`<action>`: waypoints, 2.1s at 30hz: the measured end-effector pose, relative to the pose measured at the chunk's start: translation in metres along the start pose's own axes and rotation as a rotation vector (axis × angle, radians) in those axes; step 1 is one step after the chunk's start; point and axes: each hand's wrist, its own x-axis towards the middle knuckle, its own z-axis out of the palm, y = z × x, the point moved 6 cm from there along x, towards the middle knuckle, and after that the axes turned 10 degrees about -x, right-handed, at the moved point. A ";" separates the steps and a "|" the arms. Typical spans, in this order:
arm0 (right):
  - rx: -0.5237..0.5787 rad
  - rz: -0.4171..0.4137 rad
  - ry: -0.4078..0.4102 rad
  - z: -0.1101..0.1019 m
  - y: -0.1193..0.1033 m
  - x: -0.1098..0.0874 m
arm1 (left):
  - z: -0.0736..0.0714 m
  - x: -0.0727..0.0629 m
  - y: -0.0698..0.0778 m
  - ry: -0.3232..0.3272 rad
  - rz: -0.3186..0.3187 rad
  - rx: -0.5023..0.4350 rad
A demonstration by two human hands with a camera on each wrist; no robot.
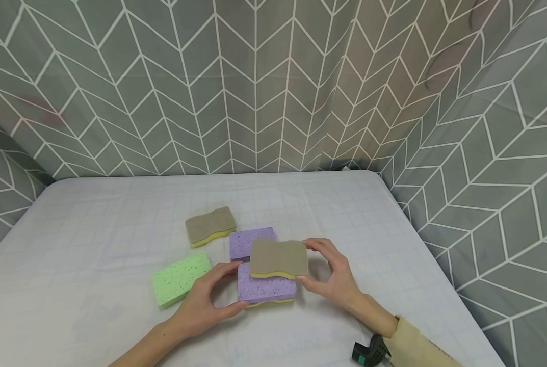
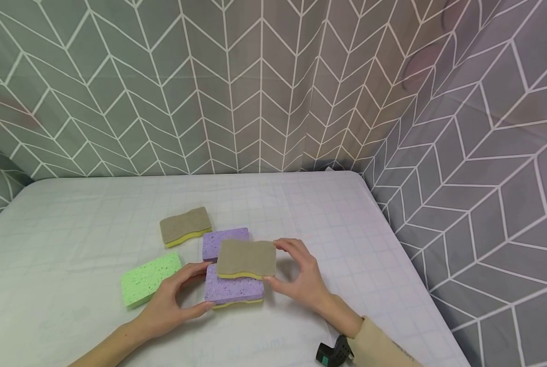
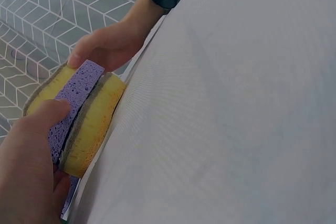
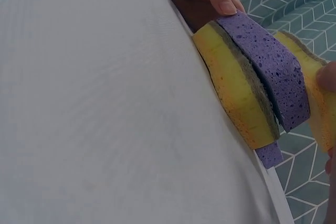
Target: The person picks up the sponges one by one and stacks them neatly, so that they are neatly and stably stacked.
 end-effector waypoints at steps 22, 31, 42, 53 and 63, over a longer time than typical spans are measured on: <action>0.012 -0.095 -0.024 0.014 -0.019 -0.006 | 0.000 0.001 -0.002 -0.010 0.018 -0.005; 0.011 -0.095 -0.045 0.018 -0.021 -0.008 | 0.001 0.002 0.002 -0.013 0.043 -0.019; 0.011 -0.115 -0.063 0.020 -0.021 -0.006 | 0.000 0.002 0.003 -0.010 0.054 -0.004; 0.018 -0.140 -0.058 0.021 -0.019 -0.007 | -0.002 0.001 0.003 0.028 0.022 0.026; 0.019 -0.138 -0.071 0.021 -0.019 -0.008 | -0.003 0.000 0.008 0.069 0.082 -0.106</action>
